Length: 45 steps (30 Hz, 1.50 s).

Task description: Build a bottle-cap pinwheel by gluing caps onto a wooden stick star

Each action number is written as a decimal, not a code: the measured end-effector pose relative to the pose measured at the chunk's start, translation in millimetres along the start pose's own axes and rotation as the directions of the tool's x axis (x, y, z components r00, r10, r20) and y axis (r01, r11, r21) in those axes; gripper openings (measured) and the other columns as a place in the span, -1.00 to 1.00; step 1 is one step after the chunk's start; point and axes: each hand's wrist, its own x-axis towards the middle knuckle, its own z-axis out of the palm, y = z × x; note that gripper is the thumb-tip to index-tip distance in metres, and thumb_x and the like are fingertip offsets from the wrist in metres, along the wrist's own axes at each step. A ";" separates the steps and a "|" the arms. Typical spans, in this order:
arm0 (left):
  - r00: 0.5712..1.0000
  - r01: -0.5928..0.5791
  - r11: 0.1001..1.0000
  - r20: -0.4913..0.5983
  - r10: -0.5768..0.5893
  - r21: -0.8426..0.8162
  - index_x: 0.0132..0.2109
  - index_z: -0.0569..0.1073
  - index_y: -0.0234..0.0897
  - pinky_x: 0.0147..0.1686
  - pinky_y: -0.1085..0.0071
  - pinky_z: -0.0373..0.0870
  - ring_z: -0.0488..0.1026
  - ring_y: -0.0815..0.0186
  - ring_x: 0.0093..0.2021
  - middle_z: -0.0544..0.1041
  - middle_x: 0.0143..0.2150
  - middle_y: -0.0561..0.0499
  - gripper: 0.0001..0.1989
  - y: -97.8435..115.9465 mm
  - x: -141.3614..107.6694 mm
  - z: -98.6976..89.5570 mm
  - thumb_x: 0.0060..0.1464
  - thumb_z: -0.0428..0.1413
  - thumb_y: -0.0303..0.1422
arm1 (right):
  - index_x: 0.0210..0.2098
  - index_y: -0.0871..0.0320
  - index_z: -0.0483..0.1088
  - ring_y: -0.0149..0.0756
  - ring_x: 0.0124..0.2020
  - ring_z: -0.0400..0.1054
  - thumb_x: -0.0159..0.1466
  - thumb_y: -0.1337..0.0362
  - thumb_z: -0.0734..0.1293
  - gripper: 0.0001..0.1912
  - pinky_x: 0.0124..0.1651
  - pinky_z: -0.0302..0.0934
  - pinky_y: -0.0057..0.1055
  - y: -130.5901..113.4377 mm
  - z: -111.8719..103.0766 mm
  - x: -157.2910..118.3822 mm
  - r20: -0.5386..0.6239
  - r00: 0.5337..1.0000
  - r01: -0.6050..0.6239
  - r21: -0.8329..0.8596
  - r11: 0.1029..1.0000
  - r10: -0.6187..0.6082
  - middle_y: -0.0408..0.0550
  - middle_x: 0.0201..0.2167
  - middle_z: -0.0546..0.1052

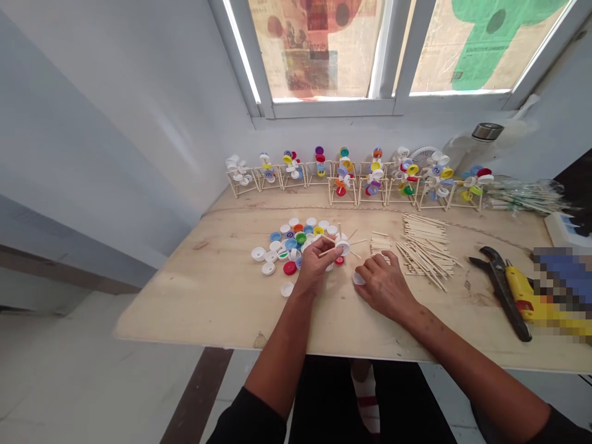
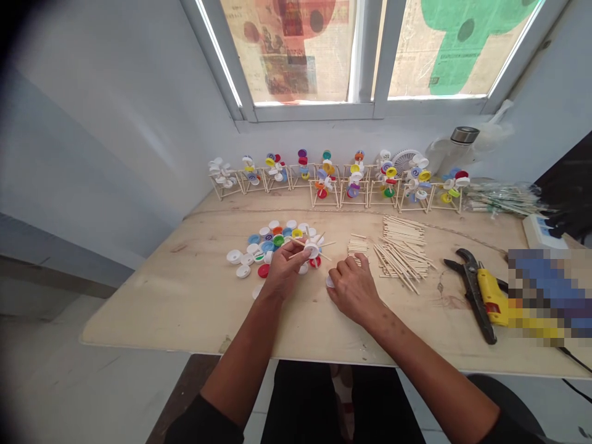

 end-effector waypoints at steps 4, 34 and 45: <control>0.999 0.043 0.999 -0.028 -0.042 0.022 -0.32 0.47 -0.29 -0.32 0.51 0.32 0.43 0.43 -0.38 0.50 -0.36 0.08 -0.74 -0.5 -0.2 0.5 -0.21 0.31 -0.33 | -0.26 0.14 0.43 -0.18 -0.20 0.31 0.19 0.26 0.26 -0.83 0.02 -0.04 -0.14 16.8 -3.5 -1.5 -0.087 0.987 -0.114 0.192 0.975 0.132 -0.02 -0.32 0.50; 0.992 0.096 0.967 0.053 -0.111 0.235 -0.41 0.44 -0.30 -0.39 0.47 0.32 0.43 0.36 -0.39 0.51 -0.37 0.02 -0.70 1.7 5.5 23.6 -0.28 0.32 -0.25 | -0.12 0.06 0.39 -0.19 -0.12 0.31 0.13 0.29 0.32 -0.70 -0.04 0.19 -0.20 50.6 2.7 5.4 -0.241 0.919 -0.057 0.704 0.708 0.313 -0.04 -0.22 0.47; 0.989 0.135 0.975 0.030 -0.142 0.177 -0.31 0.50 -0.28 -0.42 0.48 0.31 0.42 0.35 -0.41 0.51 -0.41 0.03 -0.65 3.8 16.2 34.6 -0.33 0.34 -0.27 | -0.19 0.07 0.40 -0.20 -0.11 0.32 0.13 0.27 0.32 -0.78 -0.04 0.18 -0.22 51.6 -4.5 5.6 -0.183 0.916 -0.115 0.734 0.669 0.357 -0.03 -0.22 0.48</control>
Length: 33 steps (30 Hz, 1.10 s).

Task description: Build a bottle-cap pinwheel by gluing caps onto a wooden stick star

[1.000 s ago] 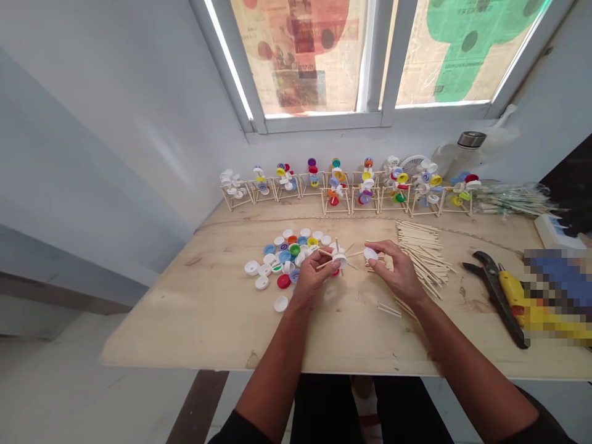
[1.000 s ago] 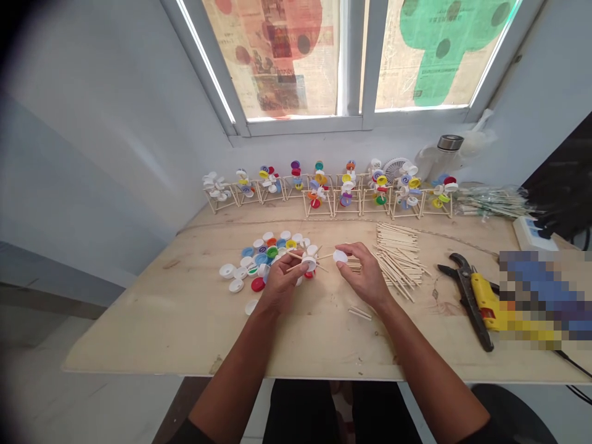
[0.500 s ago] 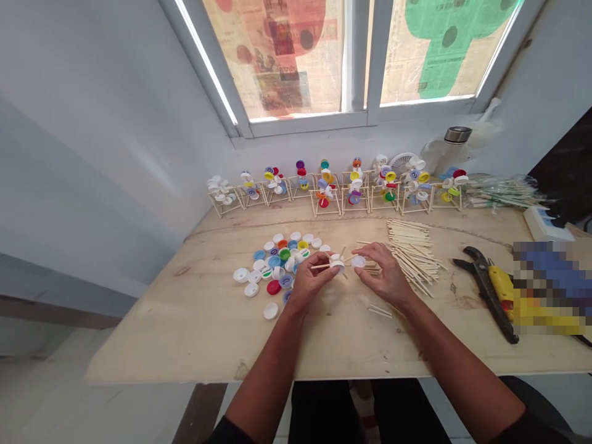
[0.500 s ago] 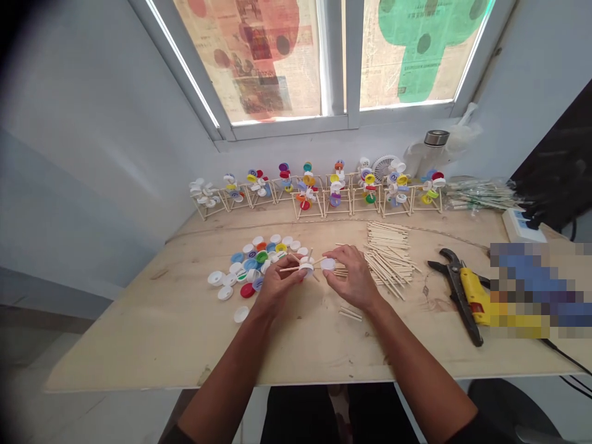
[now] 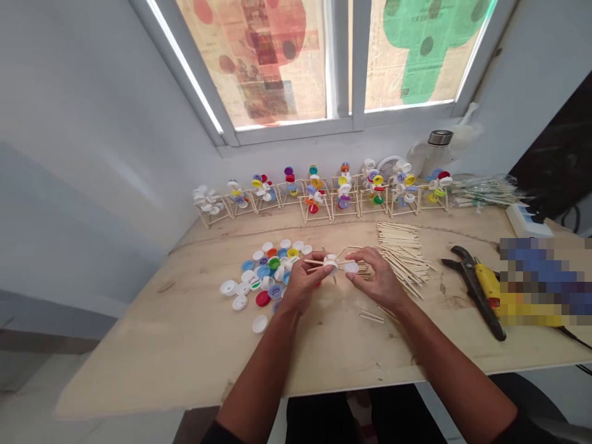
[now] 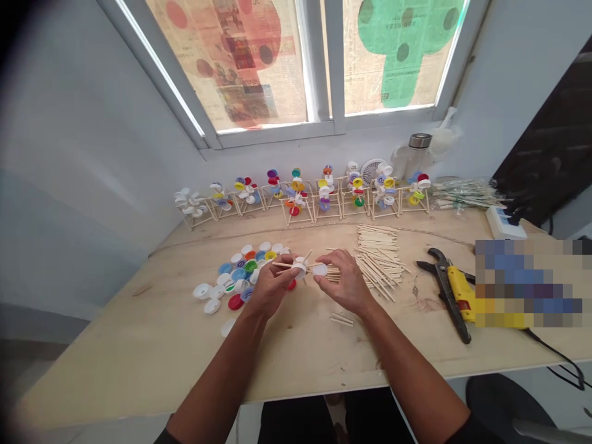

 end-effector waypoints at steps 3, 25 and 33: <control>1.000 0.009 1.000 0.006 -0.009 0.013 -0.28 0.50 -0.29 -0.43 0.50 0.29 0.42 0.36 -0.41 0.52 -0.39 0.02 -0.65 -4.3 -0.5 -3.5 -0.30 0.33 -0.28 | -0.20 0.09 0.39 -0.22 -0.12 0.32 0.13 0.27 0.33 -0.78 -0.04 0.17 -0.22 -2.3 1.7 0.5 0.011 1.000 0.000 -0.007 1.000 0.000 -0.04 -0.22 0.50; 0.997 -0.045 0.993 -0.063 0.052 0.111 -0.36 0.47 -0.31 -0.40 0.43 0.35 0.45 0.30 -0.39 0.53 -0.35 -0.02 -0.66 2.2 0.1 -20.9 -0.36 0.34 -0.30 | -0.30 0.11 0.37 -0.28 -0.23 0.31 0.08 0.20 0.42 -0.77 -0.13 0.11 -0.32 5.7 7.7 -3.3 0.023 1.000 0.003 -0.063 0.998 -0.001 -0.09 -0.31 0.48; 0.980 -0.126 0.991 -0.150 0.133 0.052 -0.33 0.44 -0.28 -0.41 0.45 0.35 0.46 0.34 -0.46 0.49 -0.47 0.07 -0.66 6.5 5.9 -35.7 -0.34 0.32 -0.29 | -0.31 0.12 0.36 -0.25 -0.23 0.28 0.08 0.14 0.43 -0.74 -0.12 0.04 -0.30 5.7 9.5 -6.8 0.147 0.985 0.124 -0.242 0.962 -0.090 -0.09 -0.33 0.49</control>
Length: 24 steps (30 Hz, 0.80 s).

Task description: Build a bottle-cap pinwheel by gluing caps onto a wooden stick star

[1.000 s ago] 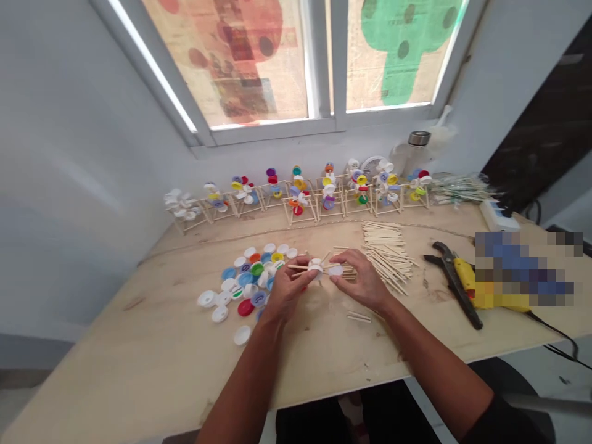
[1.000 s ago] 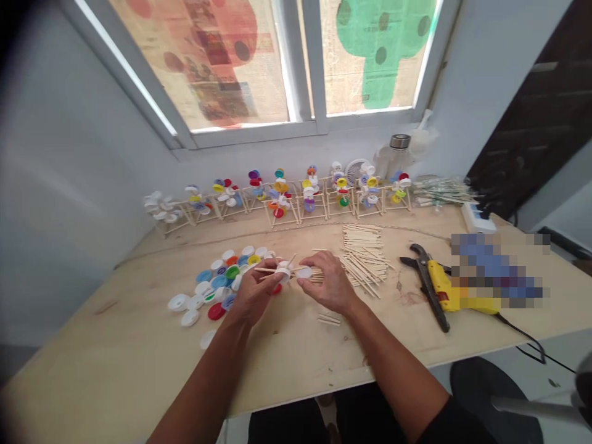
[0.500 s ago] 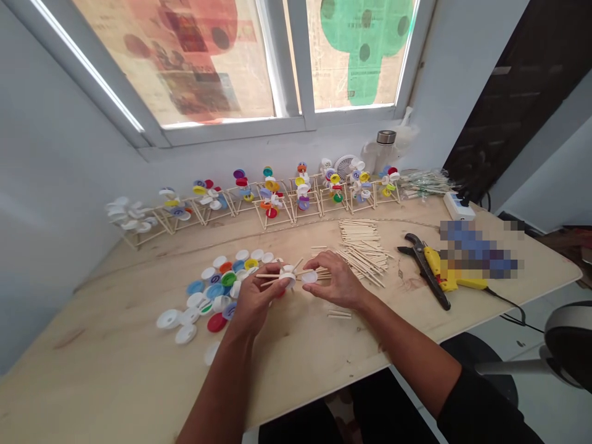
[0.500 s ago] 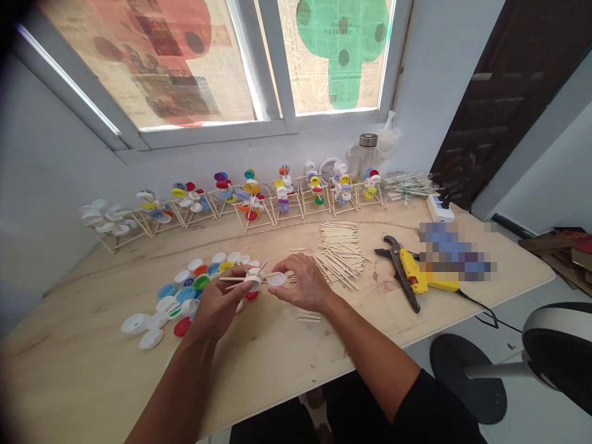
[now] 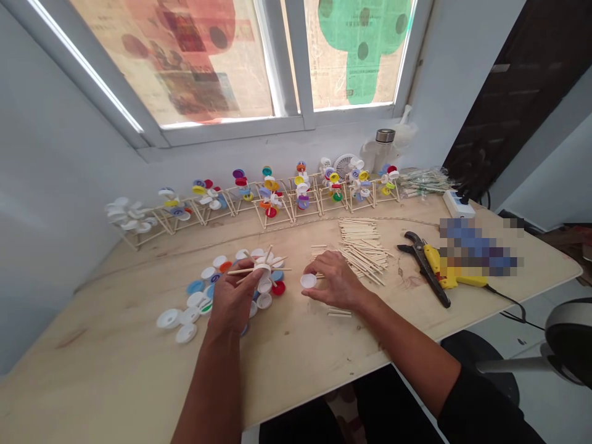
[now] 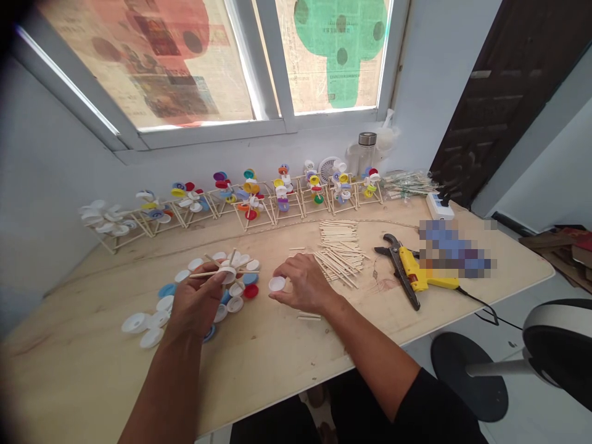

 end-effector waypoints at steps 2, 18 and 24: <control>1.000 0.012 1.000 0.000 -0.012 -0.011 -0.34 0.44 -0.29 -0.40 0.45 0.35 0.46 0.34 -0.45 0.50 -0.46 0.08 -0.66 -0.7 0.1 -0.3 -0.34 0.32 -0.30 | -0.30 0.12 0.37 -0.24 -0.21 0.28 0.07 0.13 0.43 -0.72 -0.11 0.03 -0.29 -1.2 0.7 -0.7 0.036 0.999 0.026 -0.030 0.999 -0.025 -0.08 -0.32 0.49; 0.997 0.036 0.999 0.073 -0.038 0.028 -0.28 0.47 -0.30 -0.37 0.45 0.37 0.44 0.34 -0.39 0.50 -0.35 0.01 -0.63 -9.2 -4.7 6.2 -0.32 0.33 -0.30 | -0.31 0.13 0.39 -0.26 -0.21 0.30 0.01 0.21 0.48 -0.71 -0.11 0.04 -0.29 -4.4 10.0 -2.7 0.209 0.973 0.111 -0.039 0.993 -0.100 -0.10 -0.34 0.45; 0.992 0.017 0.999 0.127 -0.021 0.031 -0.32 0.48 -0.30 -0.37 0.45 0.37 0.43 0.34 -0.40 0.50 -0.37 0.01 -0.68 -9.4 -5.9 8.2 -0.30 0.33 -0.30 | -0.30 0.14 0.42 -0.26 -0.22 0.30 0.02 0.21 0.47 -0.73 -0.07 0.04 -0.27 -4.2 15.4 -4.7 0.251 0.960 0.141 -0.065 0.988 -0.121 -0.09 -0.35 0.46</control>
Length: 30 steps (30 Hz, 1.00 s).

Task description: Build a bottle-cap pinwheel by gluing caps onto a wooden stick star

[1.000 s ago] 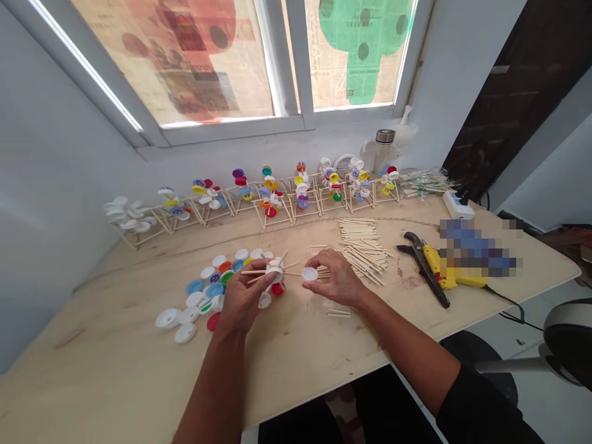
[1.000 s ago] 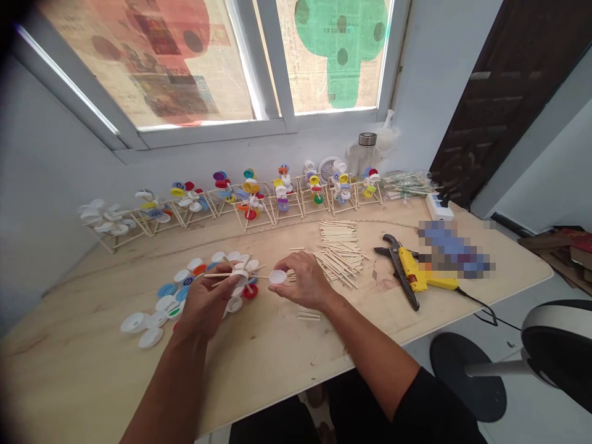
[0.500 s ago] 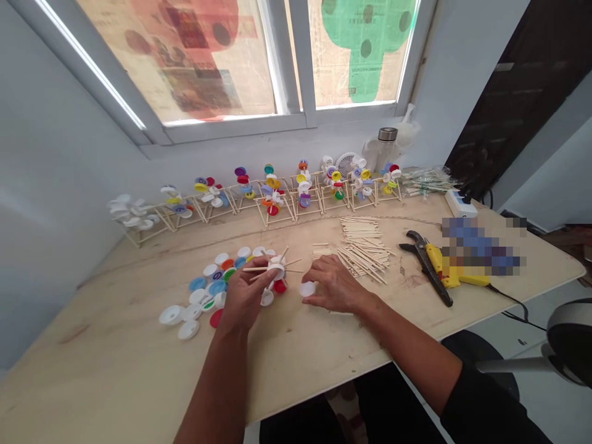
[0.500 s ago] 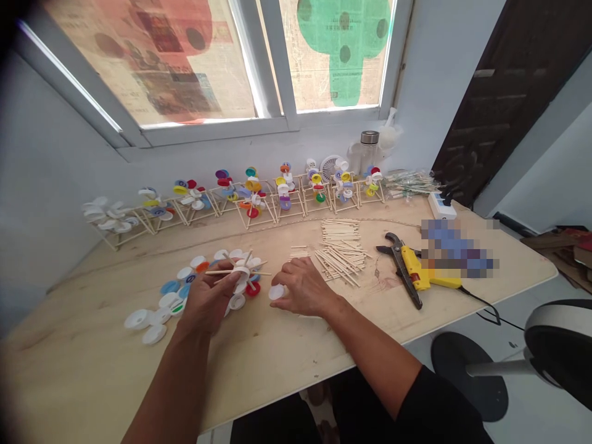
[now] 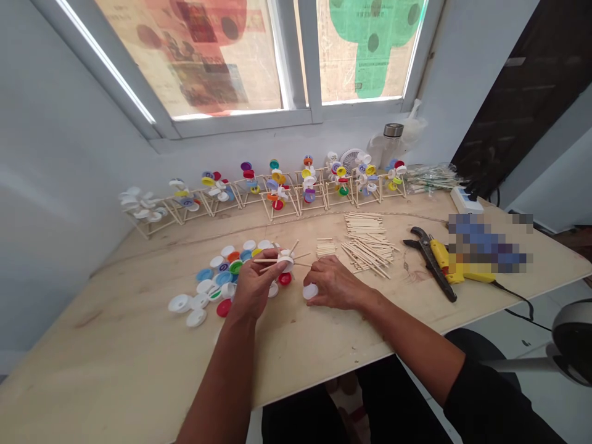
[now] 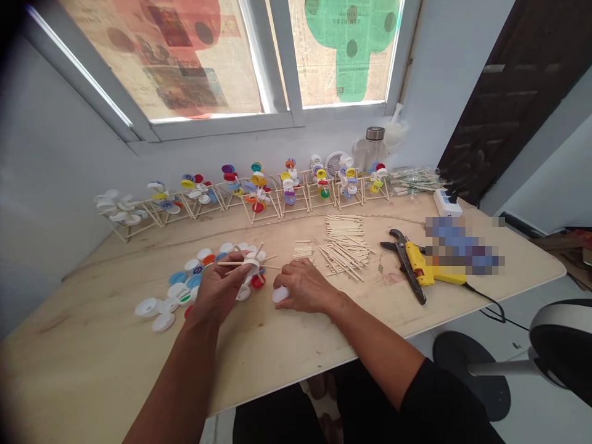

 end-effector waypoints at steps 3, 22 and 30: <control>1.000 0.009 1.000 0.000 -0.009 -0.030 -0.33 0.48 -0.29 -0.39 0.49 0.34 0.42 0.38 -0.41 0.50 -0.36 0.04 -0.70 -1.7 0.2 -0.4 -0.29 0.33 -0.33 | -0.27 0.12 0.44 -0.24 -0.20 0.30 0.06 0.25 0.44 -0.76 -0.07 0.03 -0.26 0.5 1.8 -0.8 0.022 1.000 0.010 -0.026 1.000 -0.009 -0.07 -0.33 0.47; 0.997 0.054 0.993 0.067 -0.047 -0.107 -0.28 0.49 -0.30 -0.31 0.46 0.33 0.45 0.36 -0.38 0.53 -0.38 0.03 -0.65 -2.2 -4.1 11.0 -0.30 0.33 -0.31 | -0.39 0.13 0.42 -0.32 -0.30 0.35 0.23 0.21 0.31 -0.87 -0.10 0.06 -0.28 3.0 -19.4 -1.1 -0.315 0.942 -0.057 0.201 0.978 0.120 -0.12 -0.43 0.53; 0.994 0.040 0.995 0.107 -0.030 -0.087 -0.25 0.51 -0.30 -0.32 0.46 0.32 0.46 0.36 -0.36 0.54 -0.32 0.00 -0.64 1.2 -5.4 10.8 -0.27 0.32 -0.29 | -0.45 0.12 0.41 -0.34 -0.36 0.34 0.25 0.23 0.28 -0.83 -0.16 0.08 -0.30 5.3 -15.4 0.0 -0.357 0.923 -0.069 0.220 0.973 0.146 -0.12 -0.47 0.53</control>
